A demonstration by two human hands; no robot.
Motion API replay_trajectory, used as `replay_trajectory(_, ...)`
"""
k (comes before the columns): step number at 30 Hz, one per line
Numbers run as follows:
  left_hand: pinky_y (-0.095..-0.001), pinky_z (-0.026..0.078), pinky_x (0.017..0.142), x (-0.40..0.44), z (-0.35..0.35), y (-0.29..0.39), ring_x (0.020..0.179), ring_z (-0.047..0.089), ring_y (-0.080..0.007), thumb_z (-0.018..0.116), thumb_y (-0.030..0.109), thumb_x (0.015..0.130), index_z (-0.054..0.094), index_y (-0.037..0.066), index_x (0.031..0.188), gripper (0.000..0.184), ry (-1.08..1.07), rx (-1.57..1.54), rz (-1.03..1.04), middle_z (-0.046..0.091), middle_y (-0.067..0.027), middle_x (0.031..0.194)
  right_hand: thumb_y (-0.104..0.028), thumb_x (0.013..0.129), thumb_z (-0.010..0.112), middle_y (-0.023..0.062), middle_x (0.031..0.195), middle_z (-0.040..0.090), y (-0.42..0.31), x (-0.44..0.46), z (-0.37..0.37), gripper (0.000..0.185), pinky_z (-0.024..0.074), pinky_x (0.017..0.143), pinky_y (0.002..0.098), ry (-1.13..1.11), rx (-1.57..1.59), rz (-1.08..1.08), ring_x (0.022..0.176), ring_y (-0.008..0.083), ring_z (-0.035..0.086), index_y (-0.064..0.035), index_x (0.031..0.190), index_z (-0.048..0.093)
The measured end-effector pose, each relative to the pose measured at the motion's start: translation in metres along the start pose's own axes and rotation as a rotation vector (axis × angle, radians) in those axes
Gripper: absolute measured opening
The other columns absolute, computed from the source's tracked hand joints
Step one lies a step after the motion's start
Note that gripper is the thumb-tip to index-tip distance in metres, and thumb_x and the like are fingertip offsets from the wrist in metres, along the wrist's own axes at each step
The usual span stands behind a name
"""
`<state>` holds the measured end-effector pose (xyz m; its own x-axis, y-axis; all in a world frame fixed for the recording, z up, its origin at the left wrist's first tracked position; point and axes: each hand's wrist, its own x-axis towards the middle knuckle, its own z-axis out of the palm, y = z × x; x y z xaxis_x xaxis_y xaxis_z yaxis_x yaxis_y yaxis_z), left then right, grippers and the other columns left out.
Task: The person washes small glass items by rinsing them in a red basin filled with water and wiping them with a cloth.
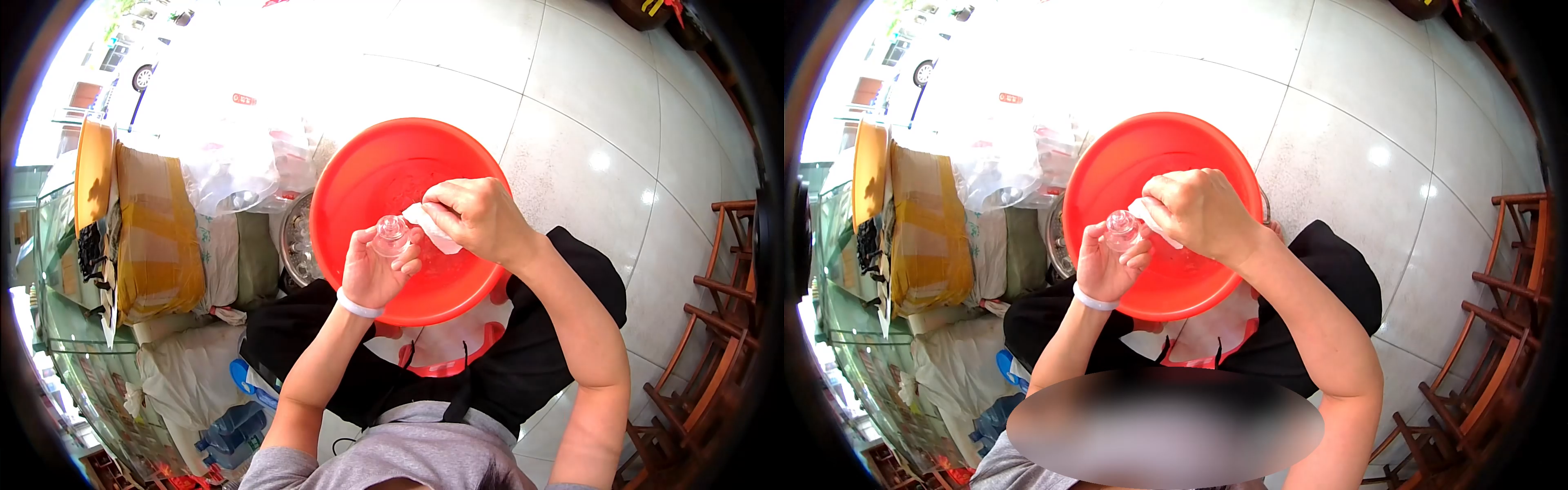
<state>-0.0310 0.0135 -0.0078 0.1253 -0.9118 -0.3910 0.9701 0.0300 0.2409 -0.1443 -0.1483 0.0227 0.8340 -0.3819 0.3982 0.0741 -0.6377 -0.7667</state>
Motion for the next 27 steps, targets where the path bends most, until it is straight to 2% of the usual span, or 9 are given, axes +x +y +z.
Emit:
replay_trajectory(4, -0.0253, 0.036, 0.054, -0.0014, -0.0016, 0.0003, 0.055, 0.039, -0.0122, 0.039, 0.037, 0.090, 0.050, 0.004, 0.113, 0.042, 0.005, 0.004, -0.016, 0.054, -0.0121, 0.096, -0.001, 0.074, 0.060, 0.0137, 0.067, 0.061, 0.0020, 0.0006, 0.0020, 0.004, 0.0476, 0.053, 0.0321, -0.009, 0.000, -0.001, 0.059, 0.0272, 0.060, 0.0027, 0.074, 0.059)
replay_trajectory(6, -0.0260, 0.036, 0.054, -0.0012, -0.0058, 0.0010, 0.053, 0.039, -0.0124, 0.038, 0.038, 0.091, 0.053, 0.009, 0.110, 0.038, -0.083, 0.063, -0.051, 0.055, -0.0099, 0.093, -0.011, 0.074, 0.060, 0.0120, 0.063, 0.060, 0.0028, 0.0013, 0.0049, 0.012, 0.0467, 0.051, 0.0344, 0.070, 0.077, -0.022, 0.057, 0.0277, 0.059, -0.0002, 0.069, 0.060)
replay_trajectory(15, -0.0268, 0.034, 0.049, -0.0023, -0.0039, 0.0034, 0.051, 0.037, -0.0118, 0.040, 0.034, 0.089, 0.051, 0.010, 0.112, 0.035, -0.051, 0.241, 0.027, 0.055, -0.0072, 0.086, -0.013, 0.073, 0.064, 0.0105, 0.066, 0.062, -0.0015, -0.0007, 0.0030, 0.013, 0.0473, 0.052, 0.0328, -0.021, 0.113, -0.047, 0.059, 0.0246, 0.060, -0.0004, 0.071, 0.062)
replay_trajectory(18, -0.0257, 0.036, 0.049, -0.0008, -0.0091, 0.0049, 0.052, 0.038, -0.0122, 0.040, 0.036, 0.089, 0.050, 0.012, 0.115, 0.037, -0.099, 0.280, 0.015, 0.058, -0.0072, 0.089, -0.013, 0.073, 0.063, 0.0103, 0.064, 0.061, -0.0031, -0.0010, 0.0019, 0.013, 0.0466, 0.052, 0.0334, -0.048, 0.096, -0.030, 0.058, 0.0250, 0.060, -0.0014, 0.069, 0.061)
replay_trajectory(25, -0.0263, 0.033, 0.047, -0.0018, -0.0035, 0.0023, 0.048, 0.036, -0.0124, 0.041, 0.035, 0.089, 0.050, 0.012, 0.114, 0.035, 0.007, 0.415, 0.064, 0.058, -0.0062, 0.084, -0.014, 0.074, 0.061, 0.0094, 0.061, 0.058, -0.0023, -0.0040, 0.0037, 0.013, 0.0456, 0.050, 0.0347, -0.071, 0.004, -0.050, 0.056, 0.0249, 0.058, -0.0040, 0.066, 0.059)
replay_trajectory(27, -0.0289, 0.034, 0.048, -0.0020, -0.0015, 0.0006, 0.047, 0.035, -0.0124, 0.040, 0.027, 0.090, 0.046, 0.006, 0.113, 0.032, 0.069, 0.492, 0.107, 0.052, -0.0063, 0.078, -0.015, 0.074, 0.061, 0.0093, 0.060, 0.057, -0.0025, -0.0053, 0.0075, 0.014, 0.0453, 0.050, 0.0352, -0.054, 0.011, -0.082, 0.055, 0.0250, 0.058, -0.0042, 0.066, 0.058)
